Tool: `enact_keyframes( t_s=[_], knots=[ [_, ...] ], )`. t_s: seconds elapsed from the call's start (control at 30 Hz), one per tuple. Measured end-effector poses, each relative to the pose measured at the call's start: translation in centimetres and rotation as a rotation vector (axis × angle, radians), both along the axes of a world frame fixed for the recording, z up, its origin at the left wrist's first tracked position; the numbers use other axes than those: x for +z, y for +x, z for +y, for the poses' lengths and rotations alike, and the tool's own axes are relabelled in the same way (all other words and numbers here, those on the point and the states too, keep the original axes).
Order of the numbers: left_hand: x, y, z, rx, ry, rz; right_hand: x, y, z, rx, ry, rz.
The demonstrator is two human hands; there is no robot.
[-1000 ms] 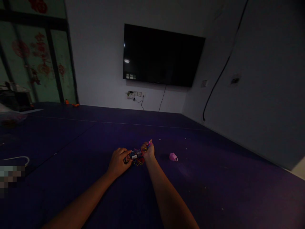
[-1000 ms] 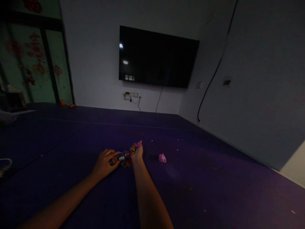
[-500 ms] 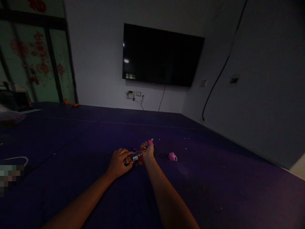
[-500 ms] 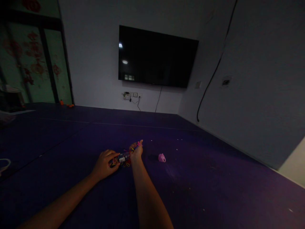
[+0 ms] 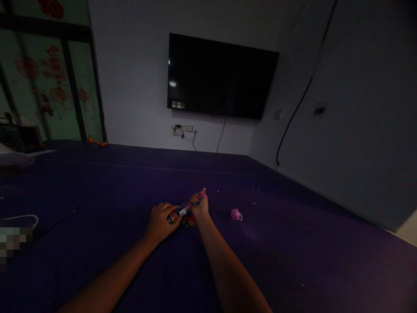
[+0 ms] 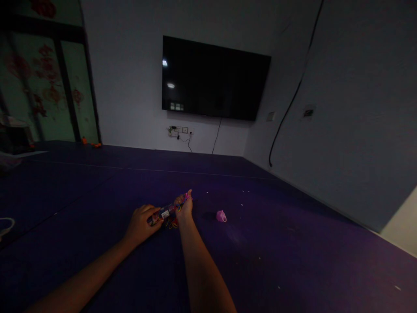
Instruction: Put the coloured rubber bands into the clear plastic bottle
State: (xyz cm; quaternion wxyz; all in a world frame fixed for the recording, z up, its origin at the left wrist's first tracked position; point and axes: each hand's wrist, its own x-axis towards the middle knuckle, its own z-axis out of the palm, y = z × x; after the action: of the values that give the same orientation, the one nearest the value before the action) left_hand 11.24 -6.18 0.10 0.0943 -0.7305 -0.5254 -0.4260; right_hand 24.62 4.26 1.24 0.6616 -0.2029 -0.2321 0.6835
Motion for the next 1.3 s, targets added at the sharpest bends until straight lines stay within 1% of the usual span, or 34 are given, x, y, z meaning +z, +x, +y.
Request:
enact_keyframes(
  t_s=[0.17, 0.4, 0.5, 0.63, 0.77, 0.97, 1.2, 1.3],
  knots=[
    [-0.1, 0.0, 0.1, 0.013, 0.004, 0.005, -0.3, -0.2, 0.1, 0.016, 0.018, -0.025],
    [-0.2, -0.1, 0.1, -0.035, 0.029, -0.003, -0.7, -0.4, 0.5, 0.099, 0.009, -0.147],
    [-0.2, -0.1, 0.1, -0.048, 0.032, -0.002, -0.8, -0.5, 0.5, 0.09, -0.012, -0.163],
    [-0.2, -0.1, 0.0, -0.032, 0.023, 0.023, -0.8, -0.7, 0.3, 0.078, -0.051, -0.155],
    [-0.3, -0.2, 0.2, -0.039, 0.023, 0.024, -0.5, -0.9, -0.1, 0.067, -0.056, -0.1],
    [-0.4, -0.3, 0.4, -0.035, 0.037, -0.021, -0.3, -1.2, -0.5, 0.164, -0.09, -0.033],
    [-0.3, -0.2, 0.3, -0.036, 0.045, -0.005, -0.7, -1.3, -0.4, 0.064, -0.055, -0.002],
    [-0.3, -0.2, 0.3, -0.033, 0.047, 0.002, -0.6, -1.7, -0.6, 0.057, -0.078, 0.02]
  ],
)
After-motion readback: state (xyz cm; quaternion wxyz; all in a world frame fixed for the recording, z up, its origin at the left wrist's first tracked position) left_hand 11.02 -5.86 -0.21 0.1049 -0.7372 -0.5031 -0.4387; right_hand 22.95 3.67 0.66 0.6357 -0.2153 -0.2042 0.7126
